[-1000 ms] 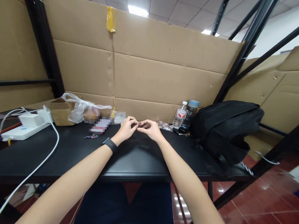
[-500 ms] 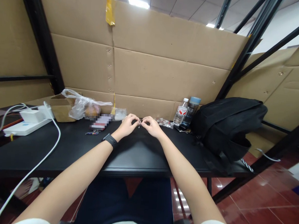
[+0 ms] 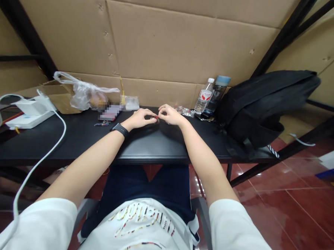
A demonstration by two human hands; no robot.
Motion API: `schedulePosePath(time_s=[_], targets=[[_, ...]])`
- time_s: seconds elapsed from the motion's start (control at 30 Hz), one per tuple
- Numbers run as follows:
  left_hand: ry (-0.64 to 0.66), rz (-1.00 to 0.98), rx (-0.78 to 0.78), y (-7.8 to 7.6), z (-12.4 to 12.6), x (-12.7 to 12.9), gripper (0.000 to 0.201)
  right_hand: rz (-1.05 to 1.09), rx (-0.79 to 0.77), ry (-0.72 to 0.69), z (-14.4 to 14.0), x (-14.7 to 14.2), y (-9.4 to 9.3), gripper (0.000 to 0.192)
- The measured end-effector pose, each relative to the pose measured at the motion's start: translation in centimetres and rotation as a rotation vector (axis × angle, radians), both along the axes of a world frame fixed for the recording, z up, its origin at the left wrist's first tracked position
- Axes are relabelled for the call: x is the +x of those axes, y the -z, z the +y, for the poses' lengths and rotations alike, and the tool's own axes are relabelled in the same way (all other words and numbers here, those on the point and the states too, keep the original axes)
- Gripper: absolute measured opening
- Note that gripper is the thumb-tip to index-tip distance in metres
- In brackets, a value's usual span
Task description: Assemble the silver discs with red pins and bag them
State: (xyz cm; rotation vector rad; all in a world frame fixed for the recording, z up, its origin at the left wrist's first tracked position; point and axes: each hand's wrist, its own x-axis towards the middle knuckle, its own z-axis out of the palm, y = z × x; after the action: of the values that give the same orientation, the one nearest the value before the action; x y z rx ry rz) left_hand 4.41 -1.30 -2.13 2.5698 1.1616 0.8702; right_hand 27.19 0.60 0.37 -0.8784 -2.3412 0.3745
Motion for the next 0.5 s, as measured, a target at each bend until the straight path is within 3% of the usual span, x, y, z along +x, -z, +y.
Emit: schedulePosePath(time_s=[0.13,0.23,0.37,0.5], targets=[[-0.102,0.040,0.056,0.2,0.3,-0.6,0.044,-0.158,-0.026,-0.062,0.6,0.6,0.4,0.011],[-0.192,0.040,0.138,-0.1,0.5,-1.8,0.041,-0.198,-0.013,0.041,1.2,1.3,0.9,0.014],[-0.338,0.056,0.190,-0.3,0.5,-4.1,0.033,-0.194,0.034,0.230,1.9,2.9,1.5,0.035],[-0.407,0.109,0.126,0.1,0.3,-5.7,0.029,-0.189,-0.095,0.243,2.1,4.3,2.2,0.028]])
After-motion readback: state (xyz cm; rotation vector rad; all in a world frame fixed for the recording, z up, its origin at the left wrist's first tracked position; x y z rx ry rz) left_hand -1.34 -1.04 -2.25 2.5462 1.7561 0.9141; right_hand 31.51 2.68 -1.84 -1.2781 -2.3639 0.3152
